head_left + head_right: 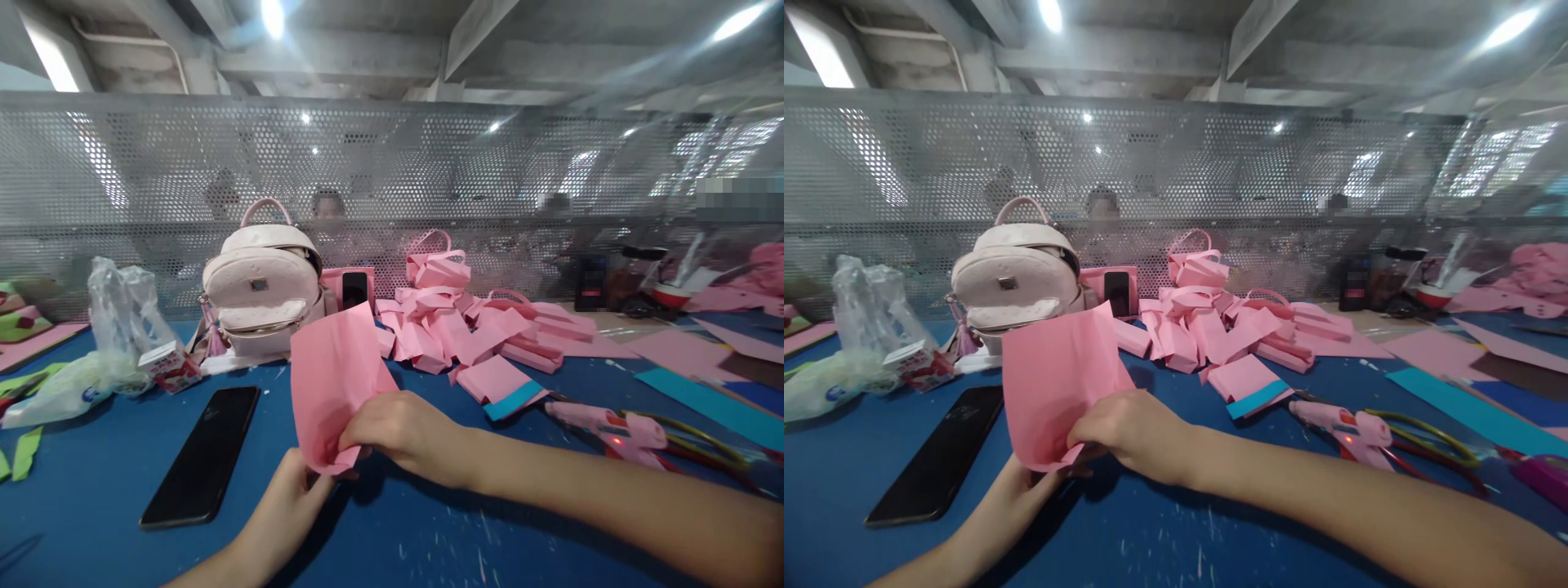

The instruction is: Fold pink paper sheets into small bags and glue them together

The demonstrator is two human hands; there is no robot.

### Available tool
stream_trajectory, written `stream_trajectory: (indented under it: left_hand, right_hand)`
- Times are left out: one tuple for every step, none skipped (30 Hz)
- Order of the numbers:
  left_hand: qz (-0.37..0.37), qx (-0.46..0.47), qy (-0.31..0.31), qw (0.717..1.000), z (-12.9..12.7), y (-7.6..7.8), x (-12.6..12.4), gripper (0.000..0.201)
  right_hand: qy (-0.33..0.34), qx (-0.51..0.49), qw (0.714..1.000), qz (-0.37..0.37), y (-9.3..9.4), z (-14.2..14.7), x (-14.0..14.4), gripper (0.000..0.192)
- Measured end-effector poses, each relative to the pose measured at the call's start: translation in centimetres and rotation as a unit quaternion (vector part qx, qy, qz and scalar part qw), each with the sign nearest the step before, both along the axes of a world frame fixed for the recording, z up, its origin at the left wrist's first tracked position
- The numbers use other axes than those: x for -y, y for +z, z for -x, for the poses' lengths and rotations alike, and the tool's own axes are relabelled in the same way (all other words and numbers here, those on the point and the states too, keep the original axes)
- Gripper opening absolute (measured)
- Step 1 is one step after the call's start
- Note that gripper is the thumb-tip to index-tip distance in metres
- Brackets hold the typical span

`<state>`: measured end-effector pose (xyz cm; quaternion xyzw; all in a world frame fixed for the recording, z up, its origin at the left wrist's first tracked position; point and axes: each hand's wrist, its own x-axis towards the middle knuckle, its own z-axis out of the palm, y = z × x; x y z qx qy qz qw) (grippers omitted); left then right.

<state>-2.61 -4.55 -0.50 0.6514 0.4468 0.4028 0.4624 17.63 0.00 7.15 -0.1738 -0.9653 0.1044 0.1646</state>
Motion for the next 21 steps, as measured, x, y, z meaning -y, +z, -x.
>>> stream_trajectory:
  left_hand:
    - [0.001,-0.001,-0.002,1.0,0.0,-0.2,0.0,0.043]
    - [0.001,-0.003,-0.002,1.0,0.1,-0.3,0.1,0.043]
    - [0.001,-0.004,0.001,1.0,0.1,-0.5,0.1,0.044]
    - [0.002,-0.001,0.006,1.0,0.1,-0.6,0.2,0.045]
    - [0.005,0.006,0.013,1.0,0.1,-0.7,0.2,0.047]
    - [0.013,0.017,0.017,1.0,0.1,-0.7,0.1,0.05]
    - [0.022,0.031,0.019,0.999,0.1,-0.7,0.0,0.053]
    - [0.031,0.044,0.017,0.998,0.1,-0.6,-0.1,0.056]
    - [0.035,0.055,0.014,0.998,0.0,-0.4,-0.3,0.057]
    - [0.032,0.063,0.01,0.997,0.0,-0.2,-0.4,0.056]
    - [0.025,0.071,0.005,0.997,-0.1,0.1,-0.6,0.054]
    - [0.017,0.08,0.0,0.997,-0.1,0.3,-0.8,0.051]
    - [0.012,0.089,-0.008,0.996,-0.2,0.6,-1.0,0.049]
    - [0.012,0.097,-0.019,0.995,-0.3,0.7,-1.0,0.047]
    - [0.019,0.1,-0.029,0.994,-0.4,0.8,-1.0,0.045]
    - [0.027,0.093,-0.038,0.995,-0.5,0.9,-0.9,0.043]
    - [0.029,0.072,-0.046,0.996,-0.6,1.0,-0.8,0.039]
    - [0.022,0.036,-0.053,0.998,-0.5,1.1,-0.5,0.033]
    - [-0.002,-0.006,-0.056,0.998,-0.5,1.3,-0.2,0.029]
    - [-0.045,-0.053,-0.06,0.996,-0.4,1.6,0.1,0.026]
    - [-0.112,-0.094,-0.057,0.988,-0.2,2.0,0.5,0.024]
  right_hand:
    - [0.0,0.003,1.0,0.005,0.0,0.0,0.0,0.023]
    - [0.001,0.004,1.0,0.009,0.0,0.0,-0.1,0.023]
    - [0.004,0.006,1.0,0.011,0.0,0.0,-0.1,0.023]
    - [0.008,0.007,1.0,0.011,0.0,0.0,-0.2,0.022]
    - [0.01,0.009,1.0,0.009,0.0,0.0,-0.3,0.022]
    - [0.012,0.011,1.0,0.007,0.1,0.0,-0.3,0.022]
    - [0.014,0.012,1.0,0.002,0.1,0.0,-0.4,0.023]
    - [0.017,0.014,1.0,-0.004,0.2,0.0,-0.4,0.023]
    - [0.022,0.017,1.0,-0.015,0.3,0.0,-0.5,0.024]
    - [0.026,0.023,0.999,-0.031,0.5,-0.1,-0.5,0.024]
    - [0.027,0.032,0.998,-0.052,0.6,-0.2,-0.5,0.024]
    - [0.022,0.043,0.996,-0.077,0.7,-0.4,-0.5,0.024]
    - [0.01,0.056,0.993,-0.105,0.7,-0.6,-0.5,0.024]
    - [-0.006,0.071,0.989,-0.132,0.7,-0.9,-0.5,0.023]
    - [-0.025,0.087,0.984,-0.156,0.6,-1.2,-0.5,0.021]
    - [-0.044,0.103,0.978,-0.175,0.6,-1.4,-0.5,0.019]
    - [-0.06,0.118,0.973,-0.189,0.5,-1.7,-0.5,0.017]
    - [-0.073,0.132,0.969,-0.198,0.5,-2.0,-0.5,0.016]
    - [-0.083,0.144,0.965,-0.2,0.5,-2.2,-0.4,0.015]
    - [-0.089,0.154,0.964,-0.198,0.6,-2.3,-0.3,0.015]
    - [-0.091,0.161,0.964,-0.189,0.8,-2.3,-0.2,0.015]
